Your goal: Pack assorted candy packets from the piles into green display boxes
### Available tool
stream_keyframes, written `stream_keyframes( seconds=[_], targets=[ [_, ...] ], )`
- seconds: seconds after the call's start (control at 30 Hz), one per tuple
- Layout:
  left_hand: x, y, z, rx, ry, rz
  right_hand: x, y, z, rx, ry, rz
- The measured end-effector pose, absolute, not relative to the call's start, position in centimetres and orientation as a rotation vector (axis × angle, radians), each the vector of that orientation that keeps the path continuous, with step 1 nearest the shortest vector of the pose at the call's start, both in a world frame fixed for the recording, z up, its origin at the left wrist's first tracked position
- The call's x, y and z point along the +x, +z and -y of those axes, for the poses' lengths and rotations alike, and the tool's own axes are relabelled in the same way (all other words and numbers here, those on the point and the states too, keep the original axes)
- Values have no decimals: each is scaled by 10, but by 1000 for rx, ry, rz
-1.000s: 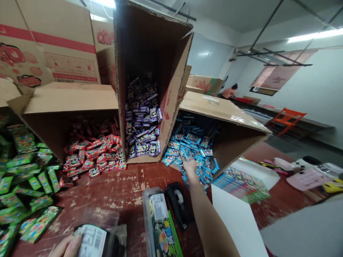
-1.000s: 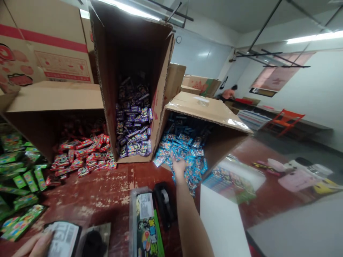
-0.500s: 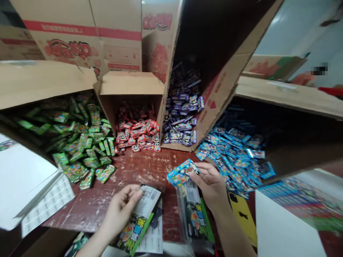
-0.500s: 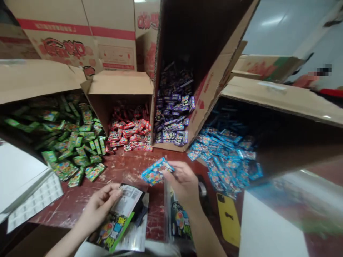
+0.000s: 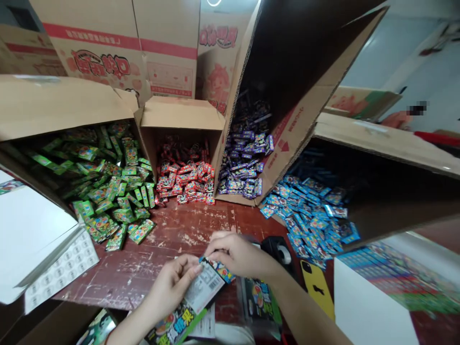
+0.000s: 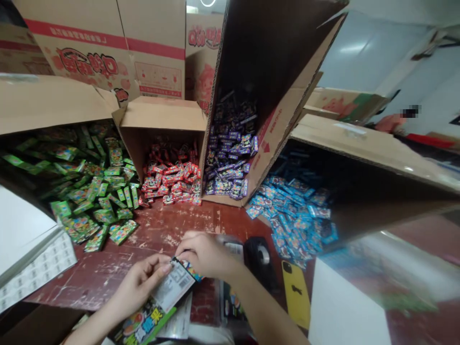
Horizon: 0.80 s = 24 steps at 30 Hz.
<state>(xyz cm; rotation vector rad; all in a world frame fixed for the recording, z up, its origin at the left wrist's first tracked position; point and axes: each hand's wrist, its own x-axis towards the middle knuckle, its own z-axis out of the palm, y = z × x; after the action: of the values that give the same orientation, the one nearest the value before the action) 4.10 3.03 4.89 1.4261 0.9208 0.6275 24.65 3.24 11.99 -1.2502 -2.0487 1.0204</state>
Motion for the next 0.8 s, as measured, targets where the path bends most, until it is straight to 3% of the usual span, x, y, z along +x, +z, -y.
stream_keyframes(
  seconds=[0.17, 0.3, 0.4, 0.57, 0.8],
  targets=[
    [37, 59, -44, 1270, 740, -1006, 234, 88, -26, -1296, 898, 1559],
    [29, 51, -57, 1259, 745, -982, 232, 52, -27, -1227, 809, 1674],
    [22, 46, -64, 1235, 757, -1025, 264, 31, -58, -1414, 651, 1640],
    [7, 38, -72, 1216, 727, -1096, 353, 27, -134, -1732, 349, 1270],
    [-4, 7, -81, 1193, 787, -1181, 375, 28, -140, -1603, 436, 1201]
  ],
)
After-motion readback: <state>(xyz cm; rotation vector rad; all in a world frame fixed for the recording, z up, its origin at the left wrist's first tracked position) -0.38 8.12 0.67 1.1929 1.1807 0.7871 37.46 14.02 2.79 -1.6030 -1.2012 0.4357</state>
